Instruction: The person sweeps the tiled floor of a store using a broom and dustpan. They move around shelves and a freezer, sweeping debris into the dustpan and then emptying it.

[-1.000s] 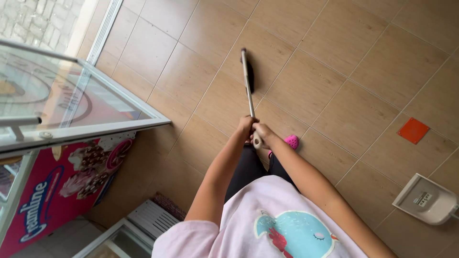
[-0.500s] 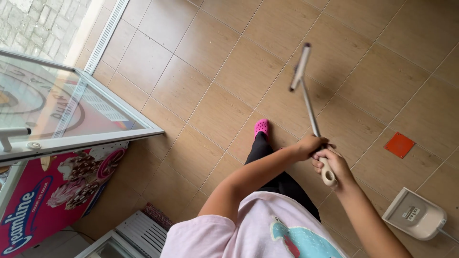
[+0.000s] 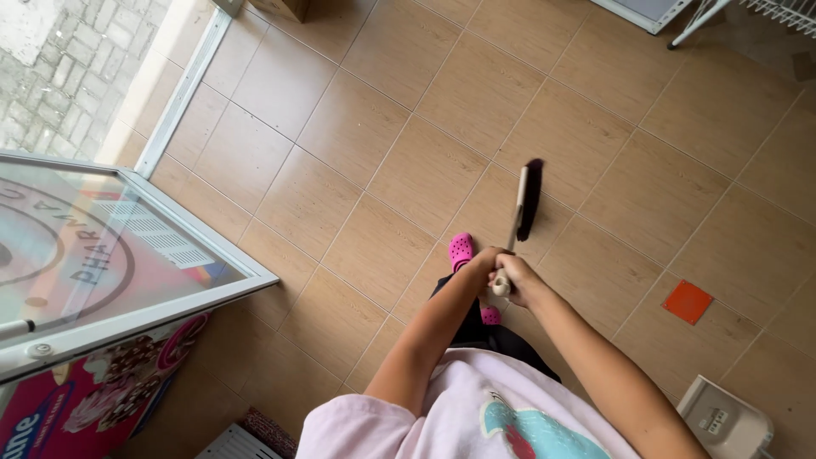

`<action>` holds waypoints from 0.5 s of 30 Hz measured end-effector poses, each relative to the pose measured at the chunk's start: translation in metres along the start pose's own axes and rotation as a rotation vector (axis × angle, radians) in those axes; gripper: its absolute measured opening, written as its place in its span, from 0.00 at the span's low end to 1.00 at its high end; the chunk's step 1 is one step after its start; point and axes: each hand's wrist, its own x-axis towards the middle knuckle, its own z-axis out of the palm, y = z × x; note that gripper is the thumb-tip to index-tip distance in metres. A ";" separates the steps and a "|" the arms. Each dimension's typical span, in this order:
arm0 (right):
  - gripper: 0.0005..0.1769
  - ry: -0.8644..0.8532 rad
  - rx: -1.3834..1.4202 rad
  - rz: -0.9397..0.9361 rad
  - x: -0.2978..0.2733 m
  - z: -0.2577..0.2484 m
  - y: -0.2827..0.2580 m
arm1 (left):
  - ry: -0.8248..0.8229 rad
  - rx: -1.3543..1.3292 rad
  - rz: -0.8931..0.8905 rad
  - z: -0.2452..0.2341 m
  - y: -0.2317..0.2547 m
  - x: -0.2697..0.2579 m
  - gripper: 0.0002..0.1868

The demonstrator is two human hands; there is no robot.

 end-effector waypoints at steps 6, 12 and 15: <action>0.07 -0.072 -0.193 0.039 0.036 0.111 -0.057 | -0.046 -0.341 0.087 -0.120 0.057 -0.028 0.17; 0.05 -0.179 -0.244 0.045 0.051 0.097 -0.109 | 0.399 -0.139 0.105 -0.090 0.150 -0.051 0.11; 0.04 -0.179 -0.018 -0.062 0.029 0.054 -0.130 | 0.436 -0.116 0.108 -0.049 0.155 -0.016 0.10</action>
